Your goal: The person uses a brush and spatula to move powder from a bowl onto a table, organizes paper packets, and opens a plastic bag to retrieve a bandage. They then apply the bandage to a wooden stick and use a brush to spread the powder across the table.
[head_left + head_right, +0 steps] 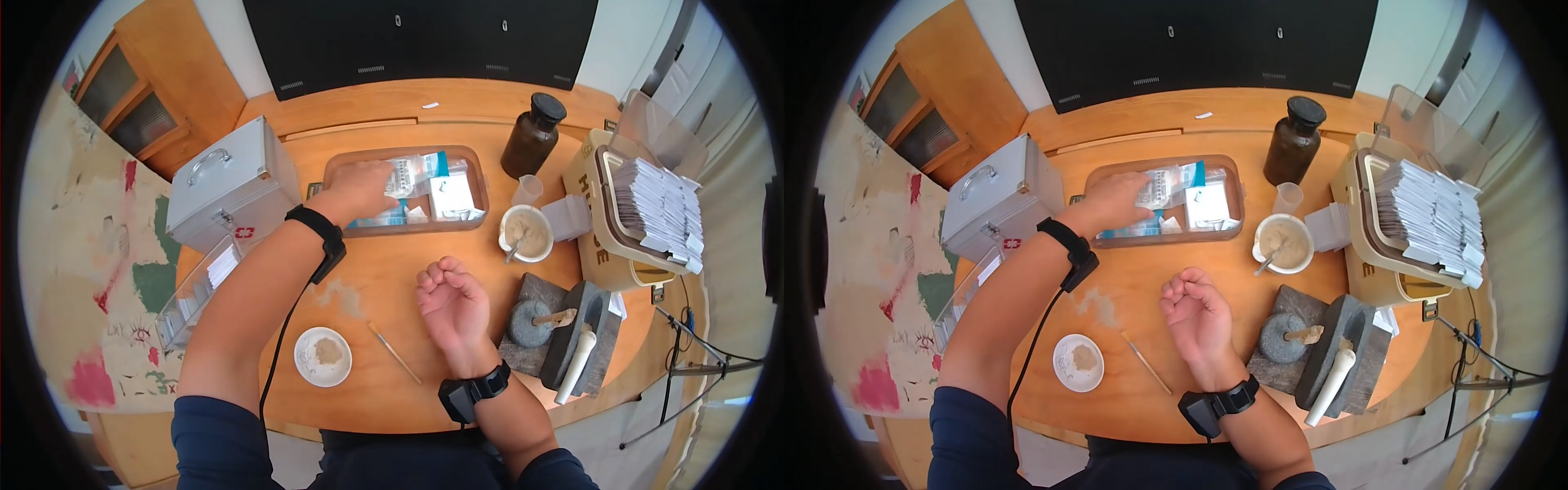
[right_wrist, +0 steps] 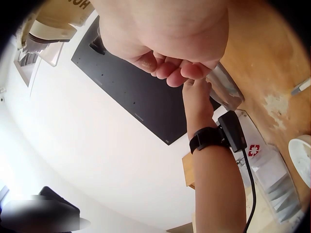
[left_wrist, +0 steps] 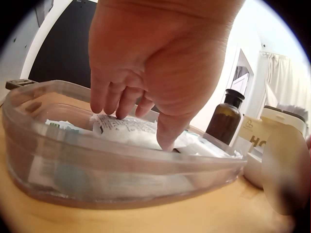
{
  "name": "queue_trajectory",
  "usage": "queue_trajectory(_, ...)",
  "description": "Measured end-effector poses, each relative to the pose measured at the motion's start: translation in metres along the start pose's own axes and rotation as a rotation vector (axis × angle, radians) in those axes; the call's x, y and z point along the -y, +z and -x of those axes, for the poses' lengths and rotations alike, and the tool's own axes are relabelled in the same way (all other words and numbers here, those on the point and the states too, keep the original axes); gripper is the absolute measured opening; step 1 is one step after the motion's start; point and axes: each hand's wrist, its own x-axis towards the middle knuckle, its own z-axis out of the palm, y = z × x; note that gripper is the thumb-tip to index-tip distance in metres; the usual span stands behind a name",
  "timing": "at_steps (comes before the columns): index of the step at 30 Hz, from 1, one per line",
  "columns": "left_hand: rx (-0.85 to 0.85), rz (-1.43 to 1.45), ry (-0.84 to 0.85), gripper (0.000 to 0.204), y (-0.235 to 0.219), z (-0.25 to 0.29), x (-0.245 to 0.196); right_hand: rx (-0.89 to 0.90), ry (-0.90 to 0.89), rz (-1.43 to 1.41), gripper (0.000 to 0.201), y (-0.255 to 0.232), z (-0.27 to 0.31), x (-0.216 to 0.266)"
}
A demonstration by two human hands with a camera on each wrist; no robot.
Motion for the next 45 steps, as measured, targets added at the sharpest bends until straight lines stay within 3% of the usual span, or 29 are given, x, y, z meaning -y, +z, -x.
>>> queue_trajectory(3, 0.056, -0.049, -0.036, 0.057, 0.001, -0.005, -0.004, 0.017, 0.001, 0.003, 0.011, 0.003, 0.002, -0.003)
queue_trajectory(5, -0.088, 0.032, 0.017, 0.046, 0.007, -0.006, 0.004, 0.023, 0.003, 0.009, 0.011, 0.002, 0.003, -0.005)
queue_trajectory(9, -0.181, 0.074, -0.006, 0.028, -0.002, -0.007, 0.015, 0.042, 0.005, 0.001, 0.01, -0.003, 0.004, -0.004)
queue_trajectory(11, -0.4, 0.38, -0.086, 0.017, -0.006, -0.003, 0.021, 0.052, -0.014, 0.008, 0.01, -0.003, 0.004, -0.004)
queue_trajectory(16, -0.325, 0.462, -0.134, 0.024, 0.006, 0.001, 0.037, 0.062, -0.012, 0.061, 0.01, -0.002, 0.005, -0.006)
queue_trajectory(19, -0.32, 0.369, -0.067, 0.029, 0.012, 0.001, 0.032, 0.065, -0.015, 0.087, 0.01, -0.004, 0.006, -0.007)
queue_trajectory(21, -0.247, 0.111, 0.141, 0.032, 0.013, 0.004, 0.031, 0.049, -0.007, 0.069, 0.01, -0.004, 0.007, -0.007)
queue_trajectory(22, -0.243, 0.111, 0.137, 0.032, 0.011, 0.005, 0.028, 0.046, -0.003, 0.066, 0.01, -0.004, 0.008, -0.007)
queue_trajectory(24, -0.054, 0.003, 0.034, 0.033, 0.003, 0.004, 0.022, 0.028, -0.005, 0.076, 0.01, -0.003, 0.007, -0.006)
queue_trajectory(28, -0.147, 0.044, -0.132, 0.026, -0.002, -0.003, 0.028, 0.046, -0.015, 0.061, 0.01, -0.005, 0.006, -0.005)
queue_trajectory(30, -0.205, 0.726, -0.299, 0.023, -0.001, -0.007, 0.047, 0.059, -0.019, 0.057, 0.011, -0.005, 0.007, -0.004)
queue_trajectory(31, -0.203, 0.72, -0.298, 0.023, -0.005, -0.003, 0.043, 0.06, -0.021, 0.051, 0.011, -0.006, 0.007, -0.004)
queue_trajectory(33, -0.181, 1.355, -0.218, 0.019, -0.022, 0.018, 0.024, 0.087, -0.033, 0.082, 0.011, -0.008, 0.007, -0.005)
queue_trajectory(37, -0.093, 1.558, -0.229, 0.02, -0.033, 0.06, -0.013, 0.008, -0.066, 0.218, 0.015, 0.004, 0.01, -0.005)
queue_trajectory(39, -0.003, 1.666, -0.205, 0.021, -0.031, 0.079, -0.032, -0.14, -0.146, 0.452, 0.022, 0.017, 0.012, -0.006)
queue_trajectory(42, 0.066, 1.709, -0.229, 0.024, -0.029, 0.101, -0.058, -0.145, -0.253, 0.522, 0.025, 0.022, 0.01, -0.011)
queue_trajectory(45, 0.102, 1.677, -0.243, 0.028, -0.024, 0.113, -0.064, -0.035, -0.195, 0.575, 0.021, 0.01, 0.009, -0.007)
